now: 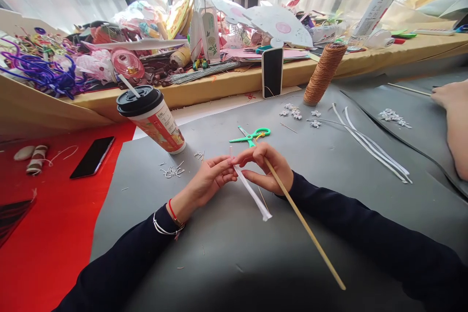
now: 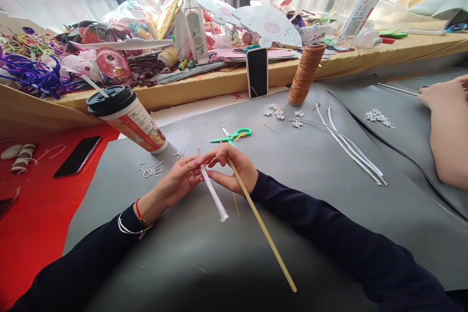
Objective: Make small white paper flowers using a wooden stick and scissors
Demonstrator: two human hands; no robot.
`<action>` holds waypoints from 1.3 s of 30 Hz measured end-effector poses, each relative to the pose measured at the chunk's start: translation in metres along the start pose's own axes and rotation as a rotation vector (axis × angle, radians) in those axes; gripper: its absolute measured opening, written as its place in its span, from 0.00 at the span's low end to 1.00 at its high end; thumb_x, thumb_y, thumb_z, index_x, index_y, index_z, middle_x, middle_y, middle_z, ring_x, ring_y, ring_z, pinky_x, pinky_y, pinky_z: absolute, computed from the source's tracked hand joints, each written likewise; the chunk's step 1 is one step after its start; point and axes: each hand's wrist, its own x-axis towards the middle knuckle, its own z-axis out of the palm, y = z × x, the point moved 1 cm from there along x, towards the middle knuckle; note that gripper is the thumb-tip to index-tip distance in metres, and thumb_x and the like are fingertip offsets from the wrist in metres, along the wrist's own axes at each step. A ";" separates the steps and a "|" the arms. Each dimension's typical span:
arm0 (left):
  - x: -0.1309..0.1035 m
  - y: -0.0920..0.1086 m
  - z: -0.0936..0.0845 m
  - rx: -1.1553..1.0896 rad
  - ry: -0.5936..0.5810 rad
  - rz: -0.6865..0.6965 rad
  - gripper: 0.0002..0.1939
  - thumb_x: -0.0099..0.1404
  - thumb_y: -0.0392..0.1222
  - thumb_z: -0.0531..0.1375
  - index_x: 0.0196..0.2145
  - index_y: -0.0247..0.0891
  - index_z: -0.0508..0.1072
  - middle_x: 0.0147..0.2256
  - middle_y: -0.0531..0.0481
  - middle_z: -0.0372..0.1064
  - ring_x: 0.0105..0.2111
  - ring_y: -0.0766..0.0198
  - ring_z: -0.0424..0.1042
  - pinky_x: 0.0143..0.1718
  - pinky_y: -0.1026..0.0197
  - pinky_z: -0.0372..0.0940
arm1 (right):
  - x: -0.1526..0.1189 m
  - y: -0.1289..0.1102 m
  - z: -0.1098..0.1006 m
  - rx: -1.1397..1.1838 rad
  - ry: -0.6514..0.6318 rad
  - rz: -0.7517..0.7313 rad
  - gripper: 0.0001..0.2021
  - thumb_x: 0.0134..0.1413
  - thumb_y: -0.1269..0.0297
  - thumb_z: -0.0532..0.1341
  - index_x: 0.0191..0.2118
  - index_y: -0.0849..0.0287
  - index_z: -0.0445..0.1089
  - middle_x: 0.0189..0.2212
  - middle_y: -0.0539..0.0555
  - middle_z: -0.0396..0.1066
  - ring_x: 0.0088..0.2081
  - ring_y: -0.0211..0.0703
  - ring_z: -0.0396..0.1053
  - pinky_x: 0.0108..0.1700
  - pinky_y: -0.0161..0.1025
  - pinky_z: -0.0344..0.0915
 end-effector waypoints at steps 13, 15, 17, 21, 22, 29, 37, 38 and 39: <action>-0.002 0.001 0.003 0.016 -0.112 -0.027 0.07 0.57 0.40 0.59 0.27 0.32 0.71 0.23 0.52 0.64 0.24 0.73 0.64 0.29 0.70 0.62 | -0.002 -0.001 -0.001 0.031 -0.002 0.006 0.17 0.48 0.69 0.61 0.25 0.55 0.47 0.32 0.52 0.70 0.33 0.38 0.68 0.37 0.43 0.67; -0.003 0.000 0.004 0.036 -0.122 -0.029 0.07 0.58 0.39 0.59 0.28 0.32 0.72 0.22 0.52 0.65 0.24 0.73 0.64 0.28 0.70 0.62 | -0.003 0.000 -0.001 0.092 0.050 0.050 0.17 0.48 0.68 0.61 0.26 0.55 0.47 0.32 0.52 0.70 0.32 0.38 0.68 0.36 0.43 0.68; -0.003 0.000 0.004 0.056 -0.119 -0.034 0.08 0.58 0.40 0.59 0.29 0.31 0.72 0.23 0.51 0.65 0.24 0.73 0.65 0.28 0.70 0.62 | -0.004 0.001 0.001 0.101 0.097 0.065 0.17 0.47 0.68 0.62 0.26 0.55 0.47 0.32 0.51 0.69 0.32 0.38 0.68 0.35 0.42 0.68; -0.003 -0.002 0.003 0.090 -0.103 -0.040 0.09 0.56 0.41 0.60 0.29 0.32 0.73 0.24 0.51 0.66 0.24 0.73 0.65 0.29 0.69 0.61 | -0.005 0.000 0.003 0.012 0.131 0.023 0.17 0.46 0.70 0.61 0.25 0.55 0.47 0.31 0.51 0.68 0.32 0.38 0.67 0.35 0.42 0.67; -0.002 -0.002 0.003 0.099 -0.096 -0.036 0.09 0.55 0.42 0.61 0.29 0.32 0.73 0.24 0.52 0.66 0.24 0.73 0.65 0.29 0.68 0.62 | -0.005 0.000 0.003 -0.012 0.128 0.013 0.17 0.46 0.71 0.61 0.25 0.55 0.47 0.31 0.50 0.67 0.32 0.38 0.67 0.35 0.42 0.67; -0.002 -0.005 0.001 0.193 -0.017 0.044 0.08 0.55 0.42 0.61 0.26 0.32 0.73 0.22 0.51 0.68 0.24 0.70 0.67 0.31 0.64 0.63 | -0.004 0.005 0.002 -0.130 0.114 0.085 0.16 0.47 0.70 0.60 0.26 0.55 0.47 0.29 0.49 0.64 0.31 0.37 0.64 0.35 0.42 0.65; -0.007 -0.001 0.006 0.456 0.082 0.184 0.12 0.55 0.44 0.60 0.32 0.31 0.74 0.26 0.47 0.71 0.28 0.64 0.70 0.36 0.59 0.65 | -0.005 0.014 0.001 -0.136 0.144 0.122 0.16 0.47 0.69 0.60 0.27 0.56 0.48 0.29 0.48 0.62 0.30 0.35 0.64 0.36 0.40 0.65; -0.008 0.000 0.007 0.476 0.084 0.191 0.12 0.55 0.44 0.60 0.32 0.31 0.74 0.26 0.47 0.71 0.28 0.64 0.70 0.36 0.59 0.65 | -0.005 0.014 0.001 -0.145 0.151 0.127 0.16 0.47 0.69 0.61 0.27 0.56 0.48 0.29 0.48 0.62 0.30 0.36 0.65 0.36 0.41 0.64; -0.008 0.000 0.008 0.489 0.084 0.196 0.12 0.55 0.44 0.60 0.32 0.32 0.74 0.26 0.47 0.71 0.28 0.64 0.70 0.36 0.59 0.65 | -0.005 0.014 0.000 -0.148 0.155 0.134 0.16 0.46 0.69 0.61 0.27 0.56 0.47 0.29 0.48 0.62 0.30 0.36 0.65 0.36 0.41 0.64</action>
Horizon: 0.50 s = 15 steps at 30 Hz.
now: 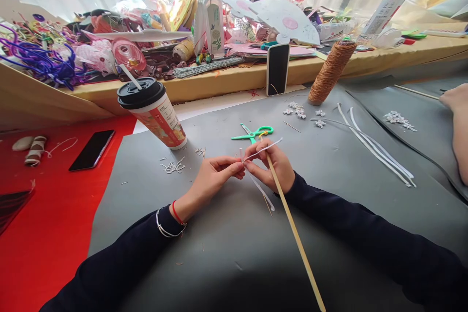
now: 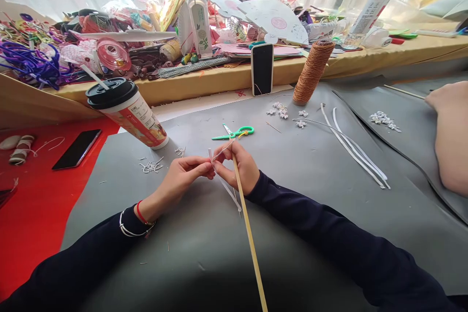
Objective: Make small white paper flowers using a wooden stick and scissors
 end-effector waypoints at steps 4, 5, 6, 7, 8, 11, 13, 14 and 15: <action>0.000 0.000 0.001 0.005 0.005 0.003 0.12 0.55 0.44 0.60 0.33 0.32 0.74 0.25 0.48 0.71 0.28 0.64 0.70 0.35 0.60 0.65 | 0.000 -0.001 0.000 0.034 -0.002 0.042 0.16 0.47 0.68 0.61 0.27 0.56 0.47 0.29 0.48 0.62 0.30 0.36 0.65 0.36 0.40 0.65; 0.000 0.000 0.001 -0.006 0.008 -0.003 0.12 0.55 0.44 0.60 0.32 0.32 0.75 0.25 0.48 0.71 0.28 0.65 0.69 0.35 0.60 0.65 | 0.001 -0.001 0.000 0.048 -0.006 0.051 0.16 0.47 0.68 0.61 0.27 0.56 0.47 0.29 0.48 0.62 0.31 0.36 0.65 0.36 0.40 0.65; 0.000 0.000 0.001 -0.021 0.009 -0.014 0.12 0.55 0.45 0.60 0.32 0.32 0.75 0.25 0.48 0.71 0.28 0.65 0.69 0.35 0.60 0.65 | 0.001 0.000 0.000 0.064 -0.011 0.057 0.17 0.47 0.67 0.61 0.27 0.56 0.47 0.29 0.48 0.62 0.31 0.35 0.65 0.37 0.40 0.65; 0.000 -0.001 0.001 -0.036 0.011 -0.024 0.12 0.55 0.45 0.60 0.32 0.32 0.75 0.25 0.48 0.71 0.27 0.65 0.69 0.35 0.60 0.65 | 0.002 0.000 0.000 0.079 -0.017 0.060 0.17 0.47 0.67 0.61 0.27 0.56 0.47 0.29 0.48 0.62 0.31 0.35 0.65 0.37 0.40 0.66; 0.000 -0.001 0.001 -0.047 0.016 -0.033 0.12 0.55 0.45 0.60 0.32 0.32 0.74 0.25 0.48 0.71 0.27 0.65 0.69 0.35 0.60 0.65 | 0.003 0.000 0.000 0.093 -0.020 0.062 0.17 0.46 0.67 0.62 0.27 0.56 0.47 0.29 0.48 0.62 0.31 0.35 0.65 0.38 0.41 0.66; 0.001 -0.001 0.001 -0.040 0.033 -0.037 0.13 0.55 0.45 0.59 0.32 0.32 0.74 0.25 0.48 0.70 0.27 0.65 0.69 0.35 0.59 0.65 | 0.005 0.002 -0.001 0.142 -0.034 0.077 0.19 0.44 0.65 0.64 0.27 0.56 0.47 0.30 0.49 0.63 0.33 0.37 0.65 0.39 0.42 0.66; 0.001 0.000 0.001 -0.019 0.034 -0.027 0.13 0.56 0.46 0.59 0.33 0.33 0.74 0.25 0.48 0.70 0.27 0.64 0.69 0.36 0.59 0.65 | 0.006 0.004 -0.001 0.177 -0.042 0.101 0.19 0.43 0.65 0.64 0.27 0.56 0.47 0.29 0.48 0.63 0.34 0.37 0.65 0.40 0.42 0.67; 0.001 0.000 0.001 -0.009 0.032 -0.020 0.13 0.56 0.46 0.59 0.33 0.33 0.74 0.25 0.48 0.70 0.27 0.64 0.69 0.36 0.59 0.66 | 0.006 0.005 -0.002 0.194 -0.047 0.120 0.19 0.43 0.65 0.64 0.27 0.56 0.48 0.28 0.48 0.63 0.33 0.37 0.65 0.39 0.42 0.66; 0.001 0.000 0.002 -0.001 0.029 -0.012 0.13 0.56 0.46 0.58 0.33 0.33 0.74 0.25 0.48 0.70 0.27 0.64 0.69 0.35 0.59 0.66 | 0.006 0.005 -0.002 0.210 -0.051 0.142 0.19 0.43 0.65 0.64 0.27 0.56 0.48 0.28 0.48 0.63 0.32 0.36 0.65 0.39 0.42 0.66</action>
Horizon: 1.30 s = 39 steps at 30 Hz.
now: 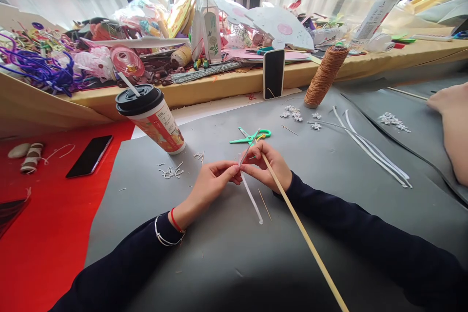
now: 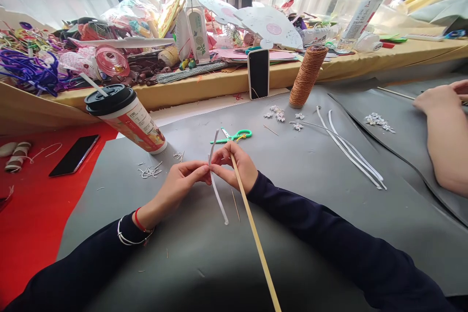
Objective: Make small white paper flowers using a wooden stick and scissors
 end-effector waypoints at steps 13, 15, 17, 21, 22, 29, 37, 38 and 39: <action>-0.002 0.000 0.001 0.186 0.030 0.054 0.12 0.57 0.45 0.57 0.30 0.33 0.74 0.24 0.49 0.69 0.26 0.65 0.67 0.31 0.64 0.63 | -0.001 -0.005 -0.003 0.053 0.002 0.058 0.17 0.44 0.63 0.63 0.27 0.57 0.49 0.30 0.50 0.65 0.32 0.36 0.66 0.38 0.41 0.66; -0.003 -0.001 0.001 0.231 0.035 0.079 0.12 0.57 0.45 0.57 0.30 0.34 0.74 0.24 0.49 0.69 0.26 0.65 0.67 0.30 0.65 0.62 | -0.001 -0.005 -0.003 0.042 0.012 0.050 0.18 0.44 0.64 0.63 0.27 0.57 0.49 0.30 0.50 0.65 0.31 0.36 0.66 0.37 0.41 0.66; -0.003 -0.001 0.002 0.276 0.045 0.110 0.12 0.57 0.46 0.57 0.29 0.35 0.74 0.24 0.49 0.69 0.26 0.65 0.67 0.30 0.65 0.61 | -0.001 -0.005 -0.002 0.029 0.014 0.057 0.18 0.44 0.63 0.64 0.26 0.56 0.49 0.29 0.49 0.65 0.29 0.36 0.66 0.36 0.41 0.66; -0.005 -0.002 0.002 0.363 0.062 0.173 0.12 0.58 0.45 0.56 0.28 0.35 0.74 0.24 0.49 0.70 0.26 0.65 0.66 0.28 0.65 0.60 | 0.000 -0.006 -0.004 0.003 0.013 0.074 0.18 0.43 0.62 0.64 0.25 0.57 0.49 0.28 0.49 0.66 0.29 0.36 0.66 0.34 0.40 0.66; -0.005 -0.002 0.002 0.379 0.064 0.188 0.12 0.58 0.45 0.56 0.28 0.36 0.74 0.25 0.49 0.70 0.26 0.64 0.66 0.28 0.65 0.59 | 0.001 -0.006 -0.005 -0.001 0.014 0.073 0.18 0.43 0.62 0.64 0.25 0.57 0.49 0.28 0.49 0.66 0.29 0.36 0.66 0.34 0.40 0.65; -0.004 -0.002 0.002 0.486 0.114 0.267 0.09 0.58 0.43 0.56 0.30 0.38 0.74 0.28 0.49 0.69 0.28 0.64 0.64 0.30 0.65 0.57 | 0.002 -0.008 -0.006 -0.108 0.095 0.032 0.19 0.43 0.64 0.64 0.23 0.56 0.47 0.23 0.48 0.67 0.26 0.38 0.67 0.31 0.41 0.66; -0.003 0.002 0.002 -0.058 0.023 -0.040 0.14 0.58 0.49 0.56 0.27 0.35 0.74 0.20 0.53 0.62 0.22 0.70 0.59 0.28 0.64 0.57 | -0.020 -0.016 -0.009 -0.660 0.091 -0.597 0.13 0.44 0.74 0.62 0.21 0.53 0.56 0.34 0.50 0.73 0.35 0.44 0.70 0.34 0.44 0.69; -0.003 0.001 0.003 -0.150 -0.034 -0.088 0.15 0.58 0.49 0.56 0.28 0.34 0.74 0.21 0.52 0.62 0.23 0.70 0.60 0.28 0.64 0.58 | -0.021 -0.018 -0.010 -0.686 0.026 -0.640 0.13 0.45 0.75 0.61 0.21 0.53 0.57 0.36 0.49 0.73 0.36 0.44 0.70 0.34 0.44 0.70; -0.004 0.001 0.004 -0.233 -0.068 -0.120 0.14 0.58 0.48 0.56 0.30 0.34 0.74 0.22 0.51 0.64 0.24 0.69 0.61 0.29 0.63 0.59 | -0.022 -0.020 -0.010 -0.701 -0.040 -0.680 0.14 0.45 0.76 0.61 0.20 0.53 0.56 0.37 0.49 0.73 0.37 0.44 0.70 0.34 0.44 0.71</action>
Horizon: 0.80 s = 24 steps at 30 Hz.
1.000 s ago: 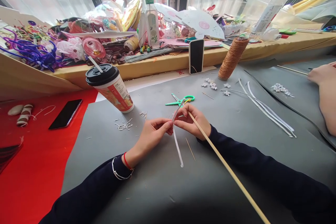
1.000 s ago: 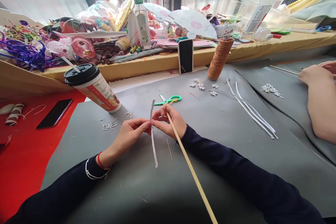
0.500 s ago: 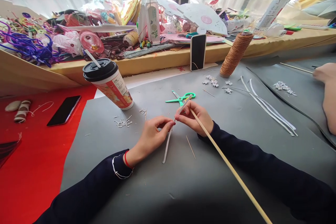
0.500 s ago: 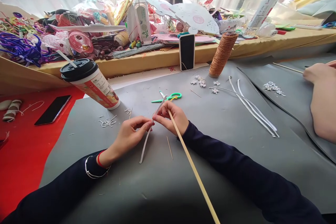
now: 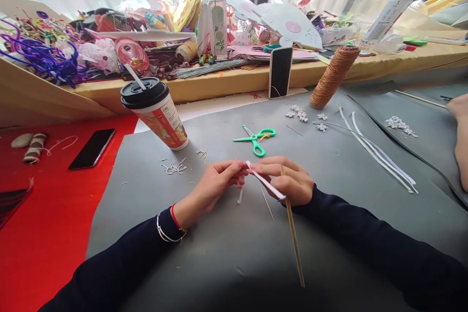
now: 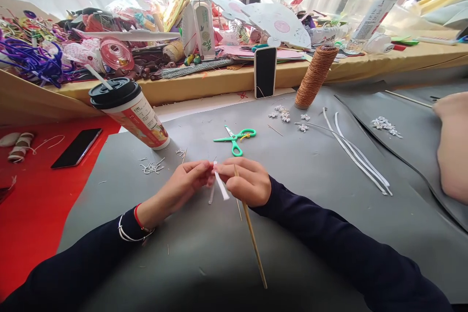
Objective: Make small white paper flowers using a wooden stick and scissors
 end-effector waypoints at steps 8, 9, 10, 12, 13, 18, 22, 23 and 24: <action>-0.003 -0.004 0.003 -0.291 0.005 -0.082 0.08 0.56 0.41 0.60 0.33 0.35 0.75 0.32 0.49 0.70 0.33 0.68 0.66 0.39 0.64 0.61 | 0.011 -0.005 -0.002 0.045 -0.200 -0.139 0.16 0.46 0.78 0.58 0.18 0.55 0.53 0.38 0.50 0.73 0.39 0.43 0.70 0.35 0.42 0.72; -0.002 -0.004 0.002 -0.303 0.004 -0.079 0.08 0.56 0.41 0.60 0.32 0.35 0.75 0.32 0.49 0.70 0.33 0.69 0.67 0.39 0.64 0.61 | 0.010 -0.004 0.000 0.058 -0.186 -0.131 0.15 0.46 0.78 0.58 0.18 0.55 0.54 0.38 0.50 0.73 0.39 0.43 0.70 0.35 0.42 0.72; -0.001 -0.003 0.000 -0.308 0.007 -0.071 0.07 0.57 0.40 0.60 0.32 0.35 0.75 0.31 0.50 0.70 0.32 0.69 0.67 0.39 0.65 0.62 | 0.009 -0.002 0.002 0.082 -0.161 -0.117 0.15 0.46 0.78 0.58 0.19 0.55 0.54 0.39 0.51 0.73 0.40 0.43 0.69 0.36 0.43 0.72; 0.001 -0.002 -0.004 -0.297 0.025 -0.047 0.07 0.56 0.40 0.60 0.32 0.35 0.75 0.29 0.50 0.70 0.31 0.70 0.67 0.38 0.65 0.62 | 0.006 0.000 0.006 0.149 -0.078 -0.048 0.14 0.47 0.77 0.57 0.20 0.55 0.53 0.39 0.51 0.72 0.40 0.42 0.69 0.37 0.43 0.70; 0.002 -0.001 -0.006 -0.283 0.038 -0.035 0.07 0.56 0.40 0.60 0.32 0.35 0.75 0.28 0.51 0.70 0.30 0.70 0.67 0.37 0.65 0.63 | 0.006 0.002 0.007 0.189 -0.027 0.022 0.14 0.48 0.77 0.57 0.21 0.55 0.53 0.38 0.51 0.72 0.39 0.42 0.69 0.37 0.44 0.69; 0.004 0.001 -0.008 -0.179 0.008 -0.017 0.07 0.54 0.41 0.61 0.29 0.35 0.74 0.27 0.51 0.70 0.27 0.69 0.68 0.34 0.64 0.63 | 0.011 0.007 0.010 0.546 0.084 0.564 0.13 0.50 0.72 0.58 0.24 0.56 0.50 0.34 0.53 0.72 0.36 0.40 0.69 0.39 0.45 0.66; 0.002 -0.001 -0.003 -0.065 -0.092 -0.070 0.07 0.53 0.41 0.62 0.27 0.34 0.74 0.25 0.50 0.69 0.25 0.69 0.67 0.32 0.62 0.63 | 0.013 0.010 0.014 0.954 -0.017 0.839 0.16 0.49 0.69 0.60 0.24 0.57 0.47 0.32 0.52 0.71 0.31 0.37 0.68 0.37 0.42 0.65; 0.001 -0.001 -0.002 -0.047 -0.106 -0.081 0.07 0.53 0.41 0.62 0.26 0.34 0.74 0.26 0.50 0.69 0.26 0.69 0.67 0.32 0.62 0.64 | 0.013 0.011 0.015 1.032 -0.022 0.873 0.17 0.48 0.70 0.60 0.25 0.57 0.47 0.31 0.51 0.71 0.29 0.36 0.67 0.35 0.41 0.64; 0.001 -0.001 -0.002 -0.034 -0.116 -0.092 0.07 0.53 0.41 0.62 0.26 0.34 0.75 0.26 0.50 0.69 0.26 0.69 0.67 0.32 0.62 0.64 | 0.012 0.012 0.016 1.099 -0.024 0.894 0.17 0.47 0.70 0.61 0.25 0.57 0.47 0.30 0.50 0.71 0.28 0.36 0.66 0.33 0.40 0.64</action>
